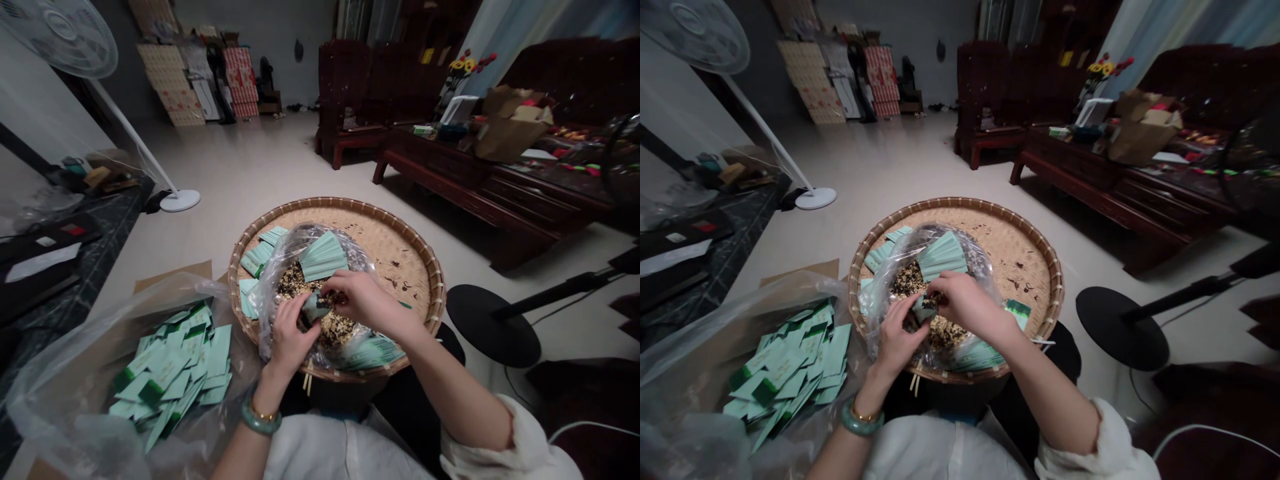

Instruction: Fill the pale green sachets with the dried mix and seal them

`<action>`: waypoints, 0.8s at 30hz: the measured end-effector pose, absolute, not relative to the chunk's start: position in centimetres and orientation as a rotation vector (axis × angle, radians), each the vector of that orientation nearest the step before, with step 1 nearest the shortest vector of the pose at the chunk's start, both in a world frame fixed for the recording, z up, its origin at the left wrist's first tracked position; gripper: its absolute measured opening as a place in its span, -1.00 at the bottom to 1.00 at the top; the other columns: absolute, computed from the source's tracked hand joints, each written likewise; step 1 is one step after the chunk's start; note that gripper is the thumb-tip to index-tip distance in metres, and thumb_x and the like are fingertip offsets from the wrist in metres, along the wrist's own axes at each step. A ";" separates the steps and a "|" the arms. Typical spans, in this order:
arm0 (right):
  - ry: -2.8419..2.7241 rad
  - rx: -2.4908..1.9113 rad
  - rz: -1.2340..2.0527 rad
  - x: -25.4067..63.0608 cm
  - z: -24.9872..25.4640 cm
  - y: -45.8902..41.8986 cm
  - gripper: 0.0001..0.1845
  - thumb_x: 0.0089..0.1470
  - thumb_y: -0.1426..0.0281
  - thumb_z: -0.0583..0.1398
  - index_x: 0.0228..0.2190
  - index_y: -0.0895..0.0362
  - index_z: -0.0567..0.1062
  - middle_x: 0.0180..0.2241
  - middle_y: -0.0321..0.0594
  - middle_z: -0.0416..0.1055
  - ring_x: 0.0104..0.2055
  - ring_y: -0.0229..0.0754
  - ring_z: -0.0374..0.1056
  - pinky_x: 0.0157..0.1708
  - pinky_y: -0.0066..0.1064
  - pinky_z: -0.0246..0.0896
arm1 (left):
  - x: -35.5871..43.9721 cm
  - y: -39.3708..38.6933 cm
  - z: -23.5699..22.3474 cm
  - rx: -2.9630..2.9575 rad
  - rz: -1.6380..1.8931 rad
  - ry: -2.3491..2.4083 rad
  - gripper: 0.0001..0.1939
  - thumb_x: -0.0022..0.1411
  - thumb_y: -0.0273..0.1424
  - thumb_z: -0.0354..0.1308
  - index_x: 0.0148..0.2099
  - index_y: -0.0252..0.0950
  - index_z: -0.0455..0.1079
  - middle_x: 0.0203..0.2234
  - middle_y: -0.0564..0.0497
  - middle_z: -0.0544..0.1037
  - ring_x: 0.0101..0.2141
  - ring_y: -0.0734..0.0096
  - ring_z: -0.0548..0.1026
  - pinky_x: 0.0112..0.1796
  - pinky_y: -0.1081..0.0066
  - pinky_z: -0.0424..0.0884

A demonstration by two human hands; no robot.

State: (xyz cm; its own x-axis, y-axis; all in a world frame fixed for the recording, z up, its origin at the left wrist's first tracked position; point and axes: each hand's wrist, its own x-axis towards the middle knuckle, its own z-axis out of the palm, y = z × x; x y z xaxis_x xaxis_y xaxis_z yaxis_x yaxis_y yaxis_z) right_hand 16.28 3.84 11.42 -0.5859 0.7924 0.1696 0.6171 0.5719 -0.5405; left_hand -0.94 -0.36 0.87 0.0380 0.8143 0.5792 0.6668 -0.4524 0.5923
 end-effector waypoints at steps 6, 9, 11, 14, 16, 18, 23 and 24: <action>-2.523 -1.161 0.502 15.6 10.9 3.7 -0.68 -0.14 0.70 0.16 -0.35 0.14 0.52 -0.36 -0.23 0.34 -0.33 -0.22 0.31 -0.35 -0.45 0.14 | -0.8 -0.3 0.7 2.145 1.396 1.542 -0.53 0.05 -0.50 0.21 0.05 -0.26 0.31 -0.15 -0.12 0.53 -0.13 0.17 0.46 -0.10 0.14 0.41; -2.501 -1.133 0.550 15.5 10.9 3.5 -0.66 -0.12 0.69 0.16 -0.29 0.14 0.50 -0.31 -0.21 0.35 -0.31 -0.21 0.32 -0.34 -0.44 0.18 | -0.8 -0.2 0.7 2.140 1.401 1.545 -0.54 0.05 -0.49 0.21 0.04 -0.27 0.31 -0.15 -0.12 0.53 -0.13 0.17 0.46 -0.09 0.14 0.41; -2.459 -1.118 0.597 15.6 11.0 3.4 -0.65 -0.09 0.67 0.17 -0.23 0.14 0.48 -0.27 -0.19 0.36 -0.32 -0.23 0.32 -0.35 -0.44 0.21 | -0.8 -0.2 0.6 2.137 1.407 1.546 -0.54 0.05 -0.49 0.21 0.05 -0.27 0.31 -0.14 -0.12 0.53 -0.12 0.17 0.46 -0.09 0.13 0.40; -2.373 -1.056 0.655 15.7 11.1 3.0 -0.62 -0.06 0.65 0.17 -0.17 0.12 0.46 -0.22 -0.18 0.38 -0.28 -0.21 0.34 -0.31 -0.41 0.28 | -0.8 -0.2 0.5 2.129 1.407 1.546 -0.52 0.04 -0.51 0.21 0.05 -0.26 0.30 -0.13 -0.11 0.52 -0.12 0.17 0.46 -0.09 0.13 0.40; -2.307 -0.983 0.703 15.7 11.2 2.8 -0.62 -0.03 0.65 0.16 -0.16 0.11 0.45 -0.21 -0.17 0.38 -0.22 -0.19 0.36 -0.25 -0.38 0.32 | -0.7 -0.2 0.4 2.117 1.406 1.549 -0.52 0.04 -0.51 0.21 0.05 -0.27 0.30 -0.14 -0.11 0.53 -0.13 0.17 0.46 -0.10 0.14 0.41; -2.228 -0.919 0.739 15.7 11.1 2.6 -0.64 0.00 0.64 0.14 -0.16 0.10 0.45 -0.19 -0.16 0.39 -0.17 -0.19 0.36 -0.22 -0.37 0.35 | -0.7 -0.2 0.4 2.105 1.401 1.552 -0.53 0.04 -0.51 0.22 0.04 -0.28 0.31 -0.14 -0.12 0.53 -0.13 0.17 0.45 -0.10 0.15 0.41; -2.042 -0.977 0.711 16.2 10.6 2.5 -0.67 0.08 0.57 0.11 -0.12 0.07 0.44 -0.16 -0.16 0.42 -0.15 -0.18 0.37 -0.21 -0.33 0.38 | -0.7 -0.4 0.6 2.056 1.365 1.569 -0.50 0.03 -0.52 0.22 0.07 -0.27 0.30 -0.11 -0.11 0.52 -0.09 0.17 0.44 -0.08 0.15 0.40; -2.045 -1.012 0.724 16.3 10.5 2.4 -0.67 0.09 0.53 0.12 -0.09 0.06 0.43 -0.14 -0.15 0.41 -0.15 -0.17 0.38 -0.22 -0.31 0.38 | -0.7 -0.4 0.6 2.054 1.368 1.568 -0.50 0.03 -0.52 0.22 0.07 -0.27 0.30 -0.11 -0.12 0.52 -0.09 0.17 0.43 -0.08 0.15 0.40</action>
